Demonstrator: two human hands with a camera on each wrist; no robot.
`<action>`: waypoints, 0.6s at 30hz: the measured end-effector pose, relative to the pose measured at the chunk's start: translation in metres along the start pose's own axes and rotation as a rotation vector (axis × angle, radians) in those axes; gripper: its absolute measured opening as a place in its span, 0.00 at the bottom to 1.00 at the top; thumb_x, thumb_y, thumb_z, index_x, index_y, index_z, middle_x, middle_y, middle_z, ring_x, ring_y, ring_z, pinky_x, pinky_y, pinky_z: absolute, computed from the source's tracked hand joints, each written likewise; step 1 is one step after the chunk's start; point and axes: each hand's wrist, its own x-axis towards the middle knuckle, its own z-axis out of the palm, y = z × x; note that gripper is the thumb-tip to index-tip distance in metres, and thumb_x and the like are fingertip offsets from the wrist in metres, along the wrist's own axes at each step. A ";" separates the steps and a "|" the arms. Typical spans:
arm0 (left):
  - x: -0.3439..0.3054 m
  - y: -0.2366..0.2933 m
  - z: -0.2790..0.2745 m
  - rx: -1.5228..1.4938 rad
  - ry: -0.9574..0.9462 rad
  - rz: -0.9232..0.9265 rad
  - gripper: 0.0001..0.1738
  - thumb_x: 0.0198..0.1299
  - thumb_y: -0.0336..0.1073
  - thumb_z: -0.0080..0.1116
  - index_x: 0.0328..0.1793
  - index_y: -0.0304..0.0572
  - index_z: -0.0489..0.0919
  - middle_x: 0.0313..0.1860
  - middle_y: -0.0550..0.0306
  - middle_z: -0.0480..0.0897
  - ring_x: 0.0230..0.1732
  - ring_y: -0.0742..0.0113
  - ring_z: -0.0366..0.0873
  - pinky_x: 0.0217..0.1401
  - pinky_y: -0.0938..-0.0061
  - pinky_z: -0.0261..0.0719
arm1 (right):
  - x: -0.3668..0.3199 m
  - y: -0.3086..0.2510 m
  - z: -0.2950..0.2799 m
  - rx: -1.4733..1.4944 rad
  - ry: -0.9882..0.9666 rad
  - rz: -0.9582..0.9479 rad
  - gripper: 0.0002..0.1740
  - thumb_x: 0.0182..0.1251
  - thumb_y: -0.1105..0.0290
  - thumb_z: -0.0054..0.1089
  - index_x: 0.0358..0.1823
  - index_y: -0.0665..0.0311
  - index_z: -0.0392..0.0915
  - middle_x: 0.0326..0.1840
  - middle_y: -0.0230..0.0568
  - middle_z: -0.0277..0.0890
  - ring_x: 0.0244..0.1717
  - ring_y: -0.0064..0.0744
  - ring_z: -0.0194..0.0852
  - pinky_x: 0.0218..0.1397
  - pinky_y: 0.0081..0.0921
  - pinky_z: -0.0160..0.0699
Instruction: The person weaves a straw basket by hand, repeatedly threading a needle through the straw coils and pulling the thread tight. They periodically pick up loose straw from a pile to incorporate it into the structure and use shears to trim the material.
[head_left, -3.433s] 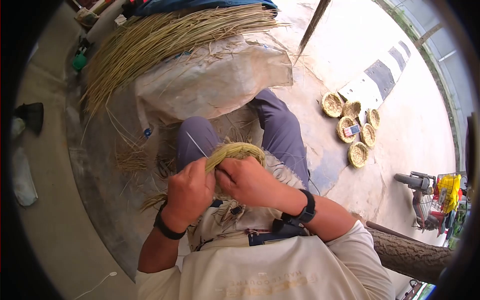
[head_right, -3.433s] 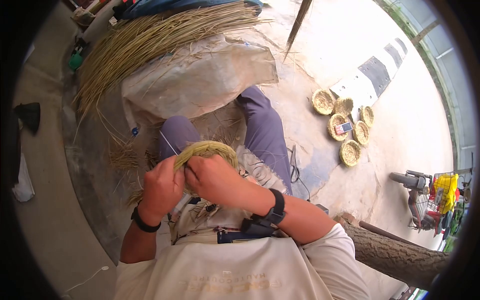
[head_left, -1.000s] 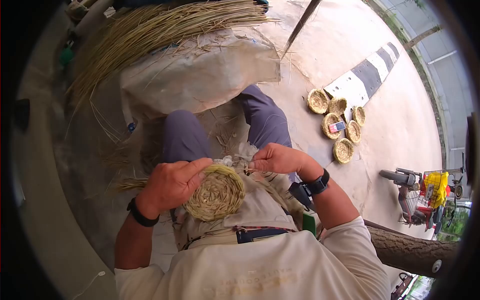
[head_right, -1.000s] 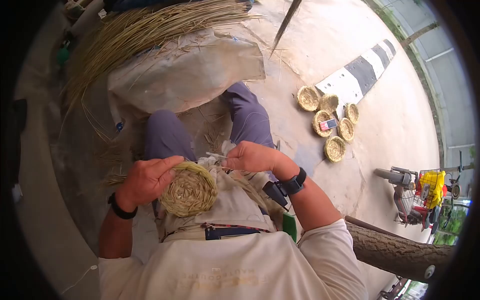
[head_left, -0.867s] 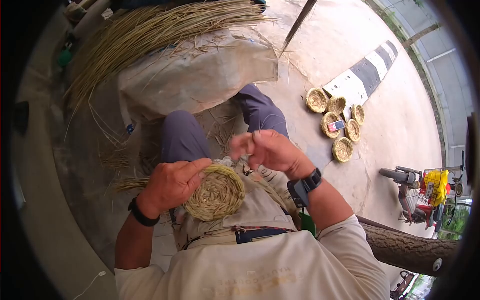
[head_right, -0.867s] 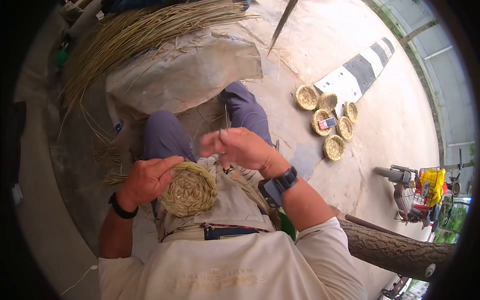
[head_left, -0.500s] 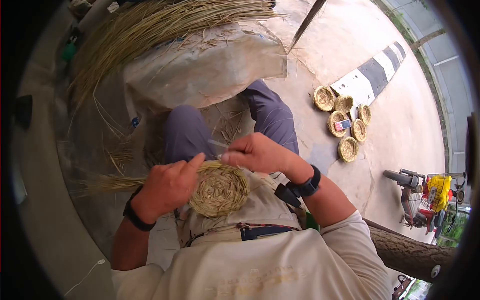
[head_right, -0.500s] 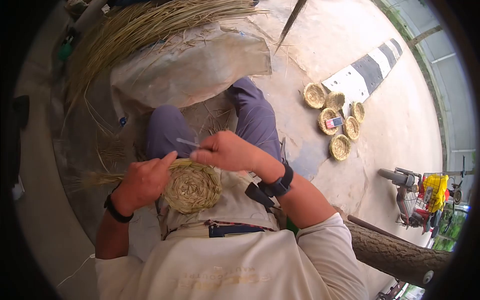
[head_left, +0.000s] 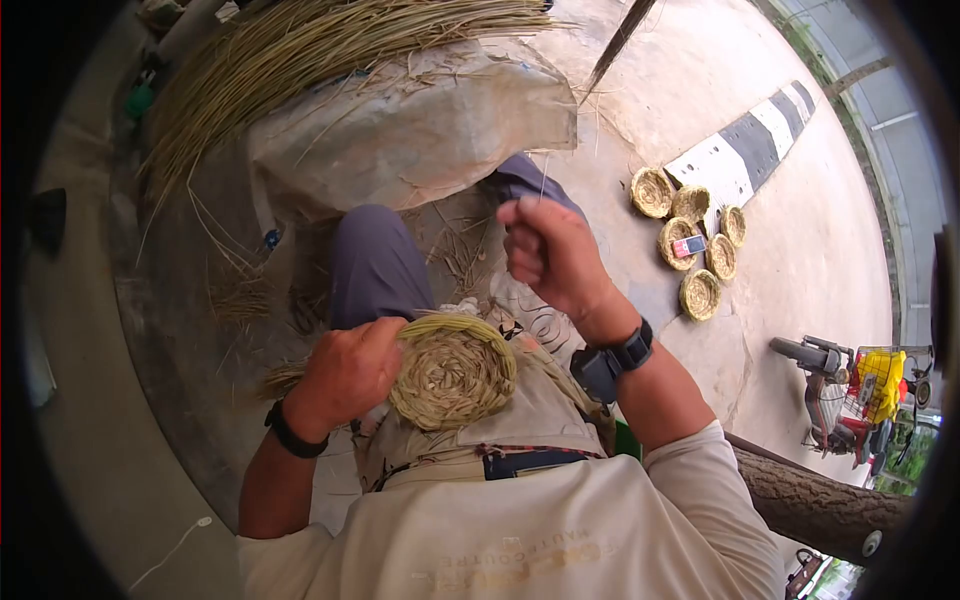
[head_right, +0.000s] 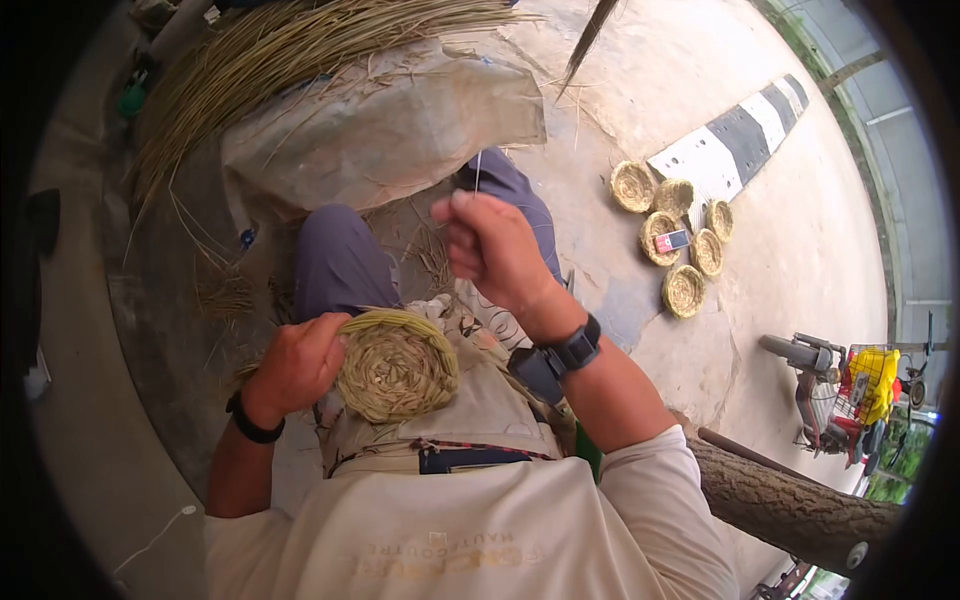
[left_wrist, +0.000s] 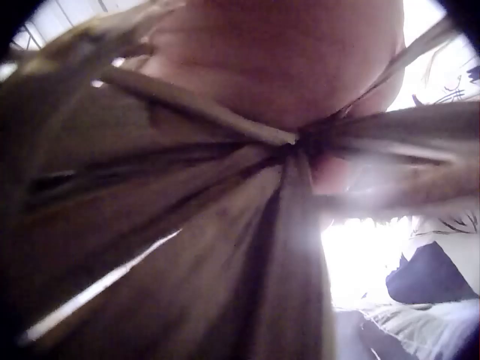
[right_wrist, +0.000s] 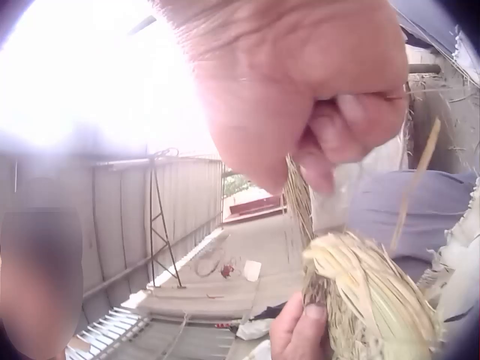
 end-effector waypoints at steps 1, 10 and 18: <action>0.003 0.004 -0.002 0.014 0.007 0.016 0.11 0.68 0.28 0.61 0.55 0.34 0.80 0.36 0.39 0.87 0.35 0.39 0.88 0.36 0.50 0.85 | 0.009 -0.003 0.005 0.276 -0.090 -0.097 0.20 0.87 0.56 0.58 0.56 0.68 0.86 0.36 0.31 0.84 0.34 0.25 0.79 0.38 0.23 0.79; -0.007 -0.005 -0.005 -0.110 0.026 -0.092 0.22 0.68 0.32 0.61 0.66 0.31 0.80 0.44 0.35 0.89 0.43 0.37 0.89 0.43 0.51 0.87 | -0.023 0.067 0.120 -1.096 -0.930 -0.489 0.13 0.82 0.68 0.59 0.56 0.69 0.84 0.59 0.52 0.85 0.61 0.50 0.84 0.64 0.42 0.84; 0.002 -0.003 -0.009 -0.252 -0.031 -0.218 0.13 0.70 0.35 0.65 0.54 0.31 0.85 0.43 0.34 0.88 0.44 0.36 0.89 0.43 0.53 0.85 | -0.026 0.065 0.103 -1.044 -0.814 -0.433 0.12 0.81 0.67 0.58 0.50 0.71 0.83 0.54 0.54 0.85 0.60 0.57 0.83 0.62 0.50 0.81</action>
